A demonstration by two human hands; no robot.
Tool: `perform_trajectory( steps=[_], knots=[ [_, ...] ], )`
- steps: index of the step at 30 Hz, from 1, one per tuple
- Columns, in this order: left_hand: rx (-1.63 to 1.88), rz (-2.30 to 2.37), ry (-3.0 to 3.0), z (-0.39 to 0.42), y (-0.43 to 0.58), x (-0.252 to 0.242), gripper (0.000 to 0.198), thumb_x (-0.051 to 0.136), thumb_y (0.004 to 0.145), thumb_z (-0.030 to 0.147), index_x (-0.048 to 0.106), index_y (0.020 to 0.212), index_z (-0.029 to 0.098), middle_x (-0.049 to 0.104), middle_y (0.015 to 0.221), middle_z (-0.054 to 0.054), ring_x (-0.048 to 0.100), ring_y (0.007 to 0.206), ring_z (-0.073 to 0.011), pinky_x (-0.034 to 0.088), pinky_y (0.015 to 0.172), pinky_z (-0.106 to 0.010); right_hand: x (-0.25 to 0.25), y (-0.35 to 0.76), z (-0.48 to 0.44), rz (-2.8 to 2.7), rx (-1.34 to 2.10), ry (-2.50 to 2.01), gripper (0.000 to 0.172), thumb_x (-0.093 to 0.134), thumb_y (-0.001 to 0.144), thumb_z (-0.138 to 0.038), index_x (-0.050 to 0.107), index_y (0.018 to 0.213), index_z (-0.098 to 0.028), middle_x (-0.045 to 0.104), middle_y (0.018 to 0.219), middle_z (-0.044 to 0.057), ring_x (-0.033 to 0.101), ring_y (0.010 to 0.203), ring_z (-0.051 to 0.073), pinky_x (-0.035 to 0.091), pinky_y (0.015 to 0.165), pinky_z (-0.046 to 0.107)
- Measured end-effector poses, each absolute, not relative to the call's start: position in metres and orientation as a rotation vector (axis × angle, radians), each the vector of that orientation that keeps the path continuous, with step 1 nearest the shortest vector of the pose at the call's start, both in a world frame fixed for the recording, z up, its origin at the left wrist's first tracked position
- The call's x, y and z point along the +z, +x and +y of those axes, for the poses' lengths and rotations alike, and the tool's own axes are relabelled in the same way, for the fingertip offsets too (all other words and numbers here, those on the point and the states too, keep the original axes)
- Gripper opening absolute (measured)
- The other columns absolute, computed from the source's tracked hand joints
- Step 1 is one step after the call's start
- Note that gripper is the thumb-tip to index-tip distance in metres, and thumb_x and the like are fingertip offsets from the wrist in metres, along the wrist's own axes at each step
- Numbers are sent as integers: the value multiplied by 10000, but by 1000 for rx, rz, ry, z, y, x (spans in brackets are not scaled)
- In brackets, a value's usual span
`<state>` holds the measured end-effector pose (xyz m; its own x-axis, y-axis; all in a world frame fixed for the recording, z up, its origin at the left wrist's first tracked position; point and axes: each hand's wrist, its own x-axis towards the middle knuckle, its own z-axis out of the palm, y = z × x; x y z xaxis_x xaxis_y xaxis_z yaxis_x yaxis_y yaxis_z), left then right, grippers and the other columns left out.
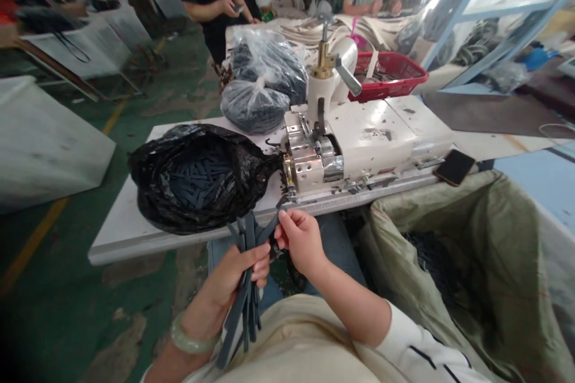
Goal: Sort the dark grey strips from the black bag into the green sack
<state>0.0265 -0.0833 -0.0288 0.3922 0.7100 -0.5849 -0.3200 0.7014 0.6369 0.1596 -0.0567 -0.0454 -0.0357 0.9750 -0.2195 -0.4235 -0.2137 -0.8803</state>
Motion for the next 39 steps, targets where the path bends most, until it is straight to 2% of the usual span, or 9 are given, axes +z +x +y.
perform_trajectory(
  steps=[7,15,19,22,24,26,31,36,39],
  knots=[
    [799,993,436,-84,23,-15,302,761,651,317,620,875,173,394,460,91,345,380,-46,358,400,-191,-33,177,-53,-434,1406,-935,314,666,763,-332,485,567,-168,548,501,-36,354,353,31,230,350,165],
    [977,998,429,-84,33,-12,252,756,654,291,556,768,187,404,459,92,354,377,-46,360,393,-184,-34,179,-59,-447,1400,-906,305,661,780,-321,502,575,-162,565,522,-33,369,363,23,265,360,154],
    [1061,1039,449,-84,34,-13,218,728,689,261,543,763,174,415,470,89,364,400,-47,371,415,-191,-37,189,-68,-583,1514,-852,201,664,782,-367,633,776,-169,636,580,-10,491,379,53,282,346,146],
    [1157,1035,526,-83,33,-14,187,706,712,240,544,775,171,422,469,88,379,409,-56,372,423,-200,-35,201,-77,-760,1815,-681,311,736,695,-416,666,887,-182,712,742,58,649,535,141,406,405,171],
    [1197,1019,605,-82,32,-14,162,693,722,223,548,775,172,432,462,83,394,406,-65,375,422,-211,-32,206,-81,-801,2013,-560,430,706,663,-559,676,813,-157,718,838,112,692,683,211,497,499,242],
    [1190,998,660,-82,30,-13,142,683,728,211,551,760,170,440,453,77,401,398,-72,371,417,-218,-31,207,-82,-748,2090,-564,535,596,696,-674,639,665,-141,707,767,117,679,640,203,496,488,250],
    [1153,994,612,-78,26,-12,130,680,738,207,584,810,158,438,458,77,390,401,-59,354,422,-204,-34,201,-80,-1018,1853,-990,393,667,764,-467,527,571,-155,571,484,-14,405,324,52,257,319,165],
    [1093,1019,529,-76,28,-16,191,688,727,222,602,871,131,433,484,76,367,414,-49,367,434,-206,-34,203,-83,-1610,1218,-1129,301,665,797,-388,576,625,-156,556,499,-16,475,461,78,336,461,192],
    [1105,1006,539,-77,30,-18,152,682,724,220,595,813,134,437,487,71,379,420,-53,380,439,-211,-37,203,-83,-1702,1156,-1108,314,659,804,-388,567,611,-159,566,518,-12,482,483,83,343,489,204]
  ],
)
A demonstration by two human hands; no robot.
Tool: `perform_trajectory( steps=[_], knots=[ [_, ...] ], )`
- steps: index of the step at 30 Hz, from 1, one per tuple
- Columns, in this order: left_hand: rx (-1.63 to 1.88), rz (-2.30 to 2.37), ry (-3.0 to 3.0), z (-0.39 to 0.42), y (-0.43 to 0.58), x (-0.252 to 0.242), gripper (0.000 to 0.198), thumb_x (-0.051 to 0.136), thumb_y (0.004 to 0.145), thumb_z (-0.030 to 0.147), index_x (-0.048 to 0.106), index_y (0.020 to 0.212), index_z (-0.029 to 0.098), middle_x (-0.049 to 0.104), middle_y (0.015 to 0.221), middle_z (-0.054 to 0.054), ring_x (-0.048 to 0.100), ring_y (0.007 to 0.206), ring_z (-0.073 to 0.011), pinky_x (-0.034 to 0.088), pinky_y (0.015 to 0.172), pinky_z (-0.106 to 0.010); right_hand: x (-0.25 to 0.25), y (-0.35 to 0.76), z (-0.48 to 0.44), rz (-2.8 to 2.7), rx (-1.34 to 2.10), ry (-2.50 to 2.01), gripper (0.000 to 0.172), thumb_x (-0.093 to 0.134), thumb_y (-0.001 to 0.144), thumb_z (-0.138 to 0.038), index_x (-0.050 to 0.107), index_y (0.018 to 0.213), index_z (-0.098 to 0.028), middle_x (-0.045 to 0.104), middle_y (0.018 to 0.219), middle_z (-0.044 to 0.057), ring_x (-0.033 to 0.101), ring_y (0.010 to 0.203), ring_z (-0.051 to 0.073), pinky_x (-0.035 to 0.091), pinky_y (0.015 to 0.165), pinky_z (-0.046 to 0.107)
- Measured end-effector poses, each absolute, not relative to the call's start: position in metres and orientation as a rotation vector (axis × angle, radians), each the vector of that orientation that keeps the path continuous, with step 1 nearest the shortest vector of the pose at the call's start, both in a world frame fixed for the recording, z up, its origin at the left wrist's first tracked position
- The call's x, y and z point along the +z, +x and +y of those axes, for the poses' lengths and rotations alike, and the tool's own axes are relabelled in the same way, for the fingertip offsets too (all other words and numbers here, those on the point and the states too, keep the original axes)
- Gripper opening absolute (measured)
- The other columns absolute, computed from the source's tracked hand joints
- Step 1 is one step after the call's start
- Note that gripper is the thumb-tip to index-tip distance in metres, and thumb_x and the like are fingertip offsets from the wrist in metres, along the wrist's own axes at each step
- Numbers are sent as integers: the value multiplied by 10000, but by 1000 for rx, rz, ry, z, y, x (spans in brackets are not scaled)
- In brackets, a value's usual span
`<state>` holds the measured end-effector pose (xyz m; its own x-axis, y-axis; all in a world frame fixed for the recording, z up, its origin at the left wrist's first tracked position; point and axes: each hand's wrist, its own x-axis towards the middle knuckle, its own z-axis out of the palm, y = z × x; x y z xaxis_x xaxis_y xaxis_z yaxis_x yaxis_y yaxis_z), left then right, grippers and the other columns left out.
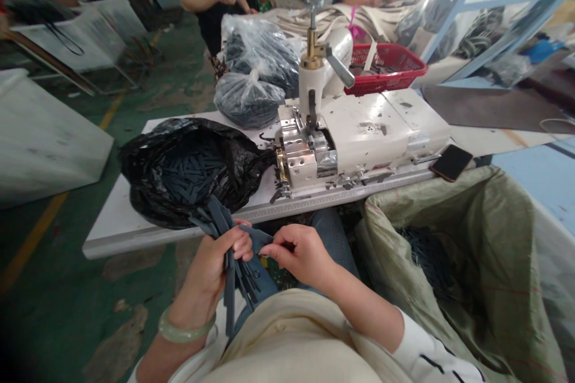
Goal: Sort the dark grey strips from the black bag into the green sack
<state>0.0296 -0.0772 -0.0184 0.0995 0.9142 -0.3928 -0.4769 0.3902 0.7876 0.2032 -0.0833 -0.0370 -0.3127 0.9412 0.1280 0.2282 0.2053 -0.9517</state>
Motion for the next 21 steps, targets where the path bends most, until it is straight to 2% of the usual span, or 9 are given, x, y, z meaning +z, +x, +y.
perform_trajectory(
  steps=[9,12,15,18,21],
  knots=[
    [1096,1072,540,-74,30,-22,167,693,716,224,573,809,152,450,463,74,381,402,-61,372,431,-217,-49,203,-79,-1748,1096,-1155,301,652,806,-372,544,613,-168,563,532,-9,515,512,102,371,518,222],
    [1114,1112,581,-72,33,-26,159,696,713,227,567,768,152,452,454,73,394,402,-67,387,438,-228,-51,199,-80,-1561,1436,-1145,245,634,807,-403,532,767,-184,577,578,-29,532,463,102,382,450,205],
    [1087,1125,618,-69,36,-29,166,700,713,240,564,752,154,461,444,68,400,395,-72,390,437,-236,-50,197,-74,-1435,1727,-1098,215,544,861,-392,506,924,-190,593,601,-46,479,380,77,340,367,175],
    [1078,1140,598,-66,36,-28,187,714,702,247,563,767,156,460,442,71,397,392,-69,378,432,-230,-46,206,-51,-1524,1712,-1089,253,485,887,-381,546,773,-164,510,473,-59,388,344,50,278,349,156],
    [1115,1157,552,-64,31,-26,215,732,684,245,559,780,160,449,451,80,388,397,-62,365,429,-217,-40,224,-10,-1289,1579,-1148,329,499,863,-437,547,695,-158,451,400,-69,322,307,43,198,323,166]
  ],
)
